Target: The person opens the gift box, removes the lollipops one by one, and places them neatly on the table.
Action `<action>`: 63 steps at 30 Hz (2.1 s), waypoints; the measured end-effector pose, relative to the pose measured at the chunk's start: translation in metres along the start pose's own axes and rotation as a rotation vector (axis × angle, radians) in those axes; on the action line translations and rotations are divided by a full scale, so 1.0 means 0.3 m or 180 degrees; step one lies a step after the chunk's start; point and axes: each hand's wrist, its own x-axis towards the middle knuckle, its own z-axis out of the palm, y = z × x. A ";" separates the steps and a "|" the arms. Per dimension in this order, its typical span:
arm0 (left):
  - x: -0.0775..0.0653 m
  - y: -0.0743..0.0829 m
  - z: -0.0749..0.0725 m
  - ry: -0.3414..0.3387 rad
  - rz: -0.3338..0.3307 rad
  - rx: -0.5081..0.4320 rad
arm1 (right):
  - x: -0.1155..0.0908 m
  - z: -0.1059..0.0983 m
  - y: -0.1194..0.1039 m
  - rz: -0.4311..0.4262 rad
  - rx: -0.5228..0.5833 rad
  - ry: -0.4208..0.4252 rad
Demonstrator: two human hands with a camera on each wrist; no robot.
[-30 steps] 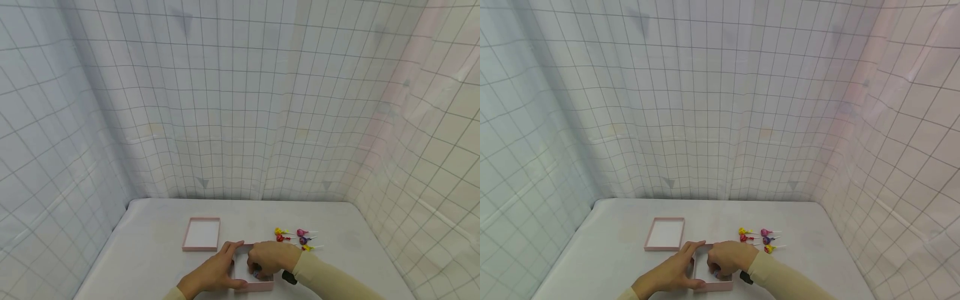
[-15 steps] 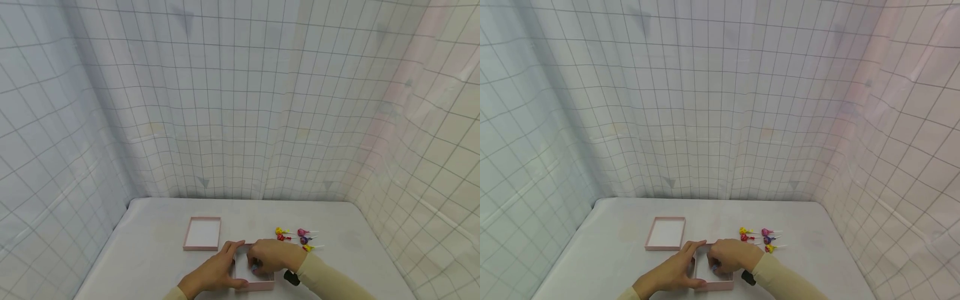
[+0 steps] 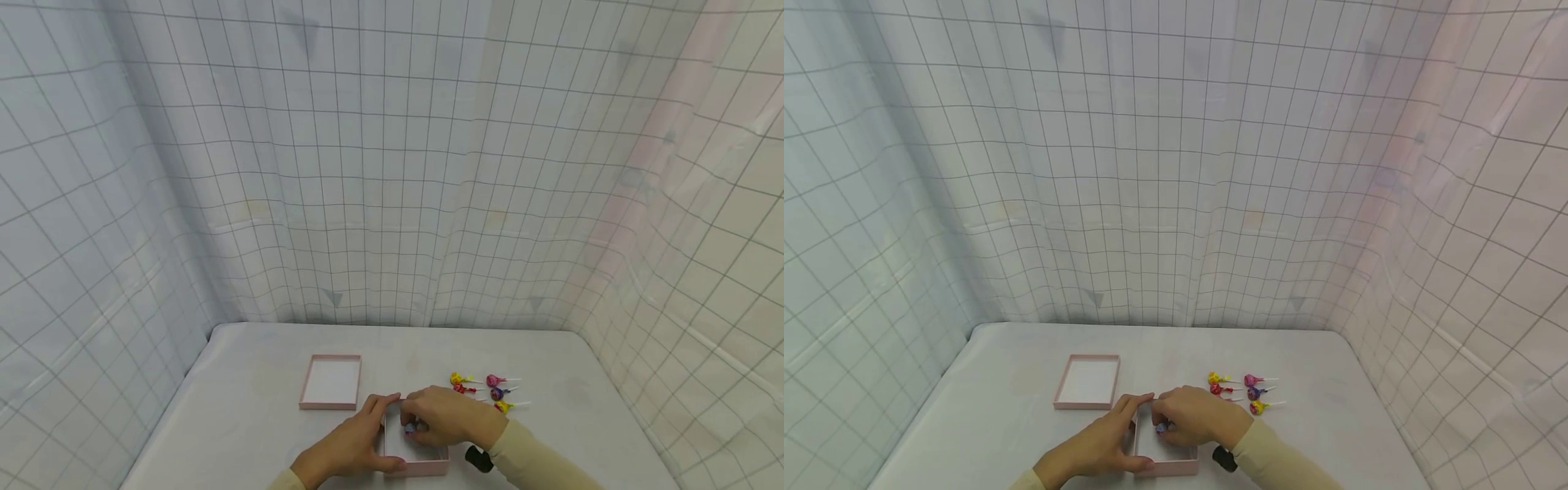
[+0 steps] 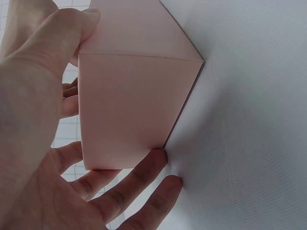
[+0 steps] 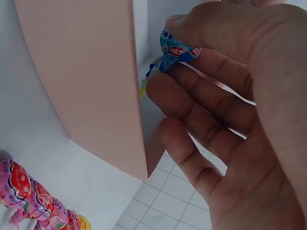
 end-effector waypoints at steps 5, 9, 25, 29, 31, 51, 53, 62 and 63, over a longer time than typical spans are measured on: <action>0.003 0.000 0.007 -0.0013 -0.0060 0.0012 | -0.010 -0.007 -0.008 0.0029 0.0011 0.0046; 0.002 0.000 0.010 -0.0017 -0.0058 0.0014 | -0.017 -0.009 -0.006 0.0006 0.0019 0.0099; 0.008 -0.006 0.011 0.0003 -0.0038 0.0004 | -0.043 0.009 0.011 0.0093 0.0069 0.0354; 0.004 -0.004 0.008 0.0015 -0.0014 0.0008 | -0.048 0.016 0.009 0.0128 0.0111 0.0395; 0.002 -0.003 0.007 0.0024 0.0004 0.0015 | -0.052 0.019 0.010 0.0142 0.0112 0.0417; 0.003 0.001 0.008 0.0069 0.0032 0.0086 | -0.097 0.052 0.028 0.0093 -0.0026 0.0841; 0.002 0.001 0.008 0.0068 0.0013 0.0084 | -0.103 0.054 0.031 0.0115 -0.0043 0.0869; 0.000 0.011 0.006 0.0076 -0.0053 0.0070 | -0.137 0.062 0.044 0.0139 0.0029 0.1018; 0.000 0.012 0.006 0.0078 -0.0053 0.0071 | -0.142 0.064 0.047 0.0139 0.0037 0.1035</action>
